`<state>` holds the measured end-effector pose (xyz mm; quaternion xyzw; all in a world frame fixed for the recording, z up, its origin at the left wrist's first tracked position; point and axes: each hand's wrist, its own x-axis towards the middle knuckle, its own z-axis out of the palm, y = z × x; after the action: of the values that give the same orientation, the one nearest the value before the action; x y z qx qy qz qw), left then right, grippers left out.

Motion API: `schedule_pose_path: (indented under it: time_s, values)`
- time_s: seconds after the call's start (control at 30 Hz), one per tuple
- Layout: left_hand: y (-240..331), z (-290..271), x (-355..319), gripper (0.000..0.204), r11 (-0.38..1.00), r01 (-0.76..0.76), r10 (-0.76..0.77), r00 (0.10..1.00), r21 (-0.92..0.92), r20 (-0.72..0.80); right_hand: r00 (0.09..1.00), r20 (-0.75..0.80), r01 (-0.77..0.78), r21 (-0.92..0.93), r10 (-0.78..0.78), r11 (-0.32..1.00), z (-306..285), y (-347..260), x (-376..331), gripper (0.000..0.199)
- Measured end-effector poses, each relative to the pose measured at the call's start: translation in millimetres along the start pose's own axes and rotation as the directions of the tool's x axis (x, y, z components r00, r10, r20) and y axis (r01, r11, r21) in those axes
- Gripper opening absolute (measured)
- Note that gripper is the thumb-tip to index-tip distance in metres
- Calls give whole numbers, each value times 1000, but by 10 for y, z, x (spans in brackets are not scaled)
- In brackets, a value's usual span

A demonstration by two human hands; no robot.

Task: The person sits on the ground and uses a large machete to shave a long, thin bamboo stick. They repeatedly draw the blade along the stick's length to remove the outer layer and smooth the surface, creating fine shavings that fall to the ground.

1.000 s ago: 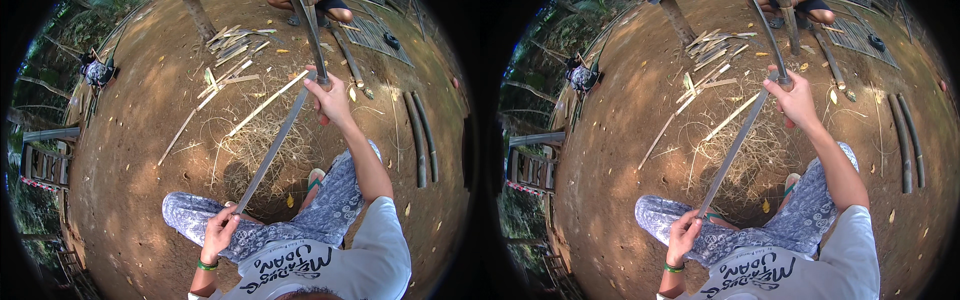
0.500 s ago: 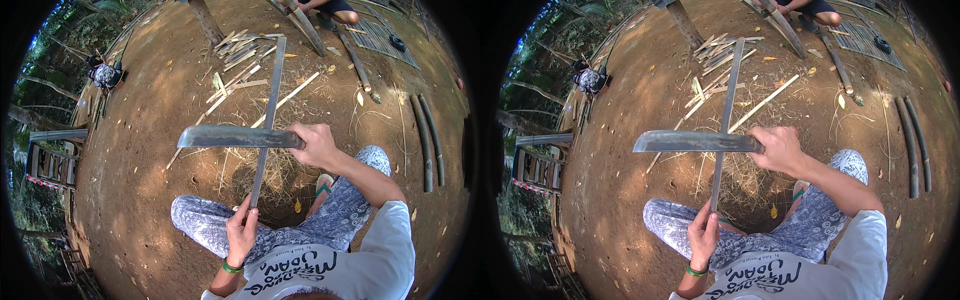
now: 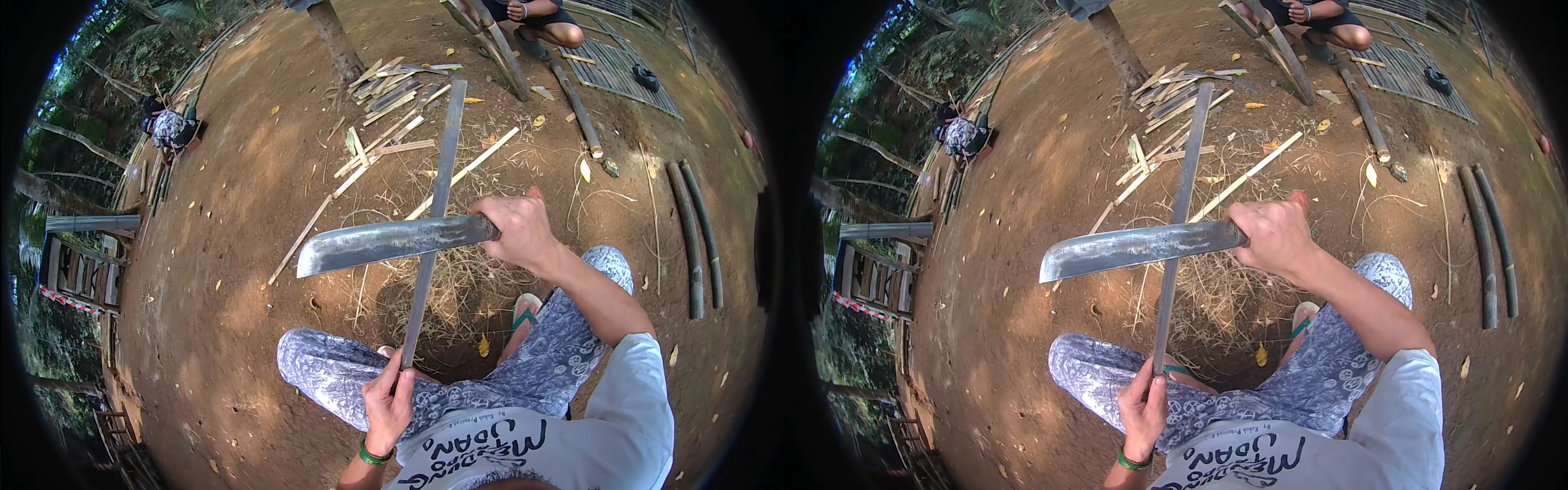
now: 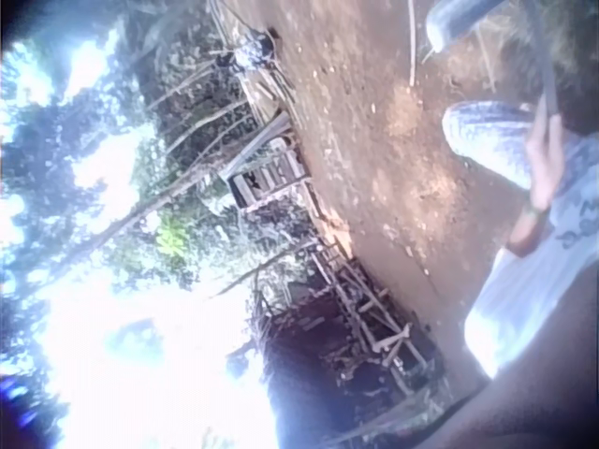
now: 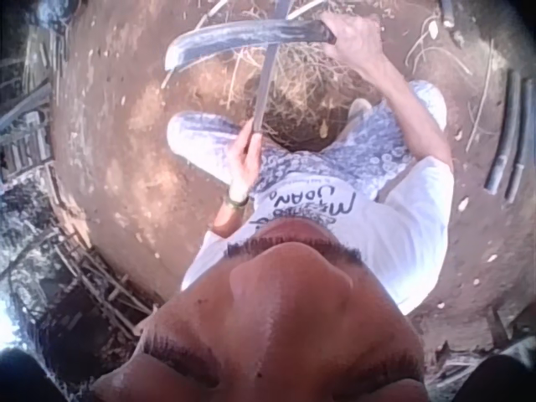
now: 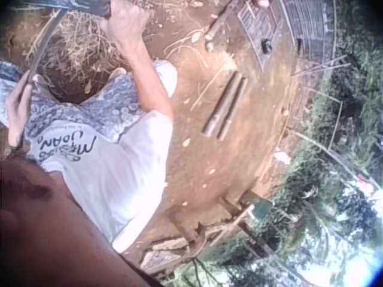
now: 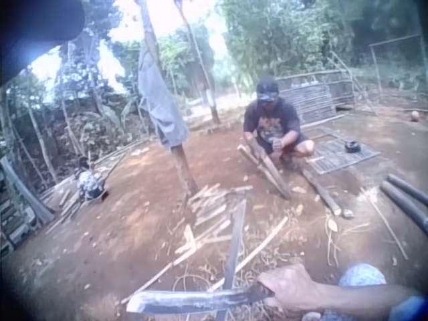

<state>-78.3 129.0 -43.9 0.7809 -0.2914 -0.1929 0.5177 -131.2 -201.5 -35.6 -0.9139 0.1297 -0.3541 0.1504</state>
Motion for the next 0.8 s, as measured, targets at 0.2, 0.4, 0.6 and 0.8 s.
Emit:
schedule_pose_path:
  time_s: [0.2, 0.4, 0.6, 0.8]
  values:
    - [-159, -91, -192, 37, 992, -98, 97, 995, 76, 18, 954, -115, -277, 22, 278, 961, -144, 235, 180, 8]
    - [-33, -50, -39, 37, 1000, -4, 4, 1000, 6, -9, 997, 12, 77, 54, -78, 996, -15, -65, 22, 10]
    - [-100, -83, -155, 37, 996, -57, 57, 998, 64, 3, 997, 57, 52, 8, -52, 999, 5, 59, 36, 11]
    - [-197, -192, -406, 38, 999, 5, -5, 1000, -31, 3, 994, -63, -87, -11, 86, 996, -240, 247, 224, 11]
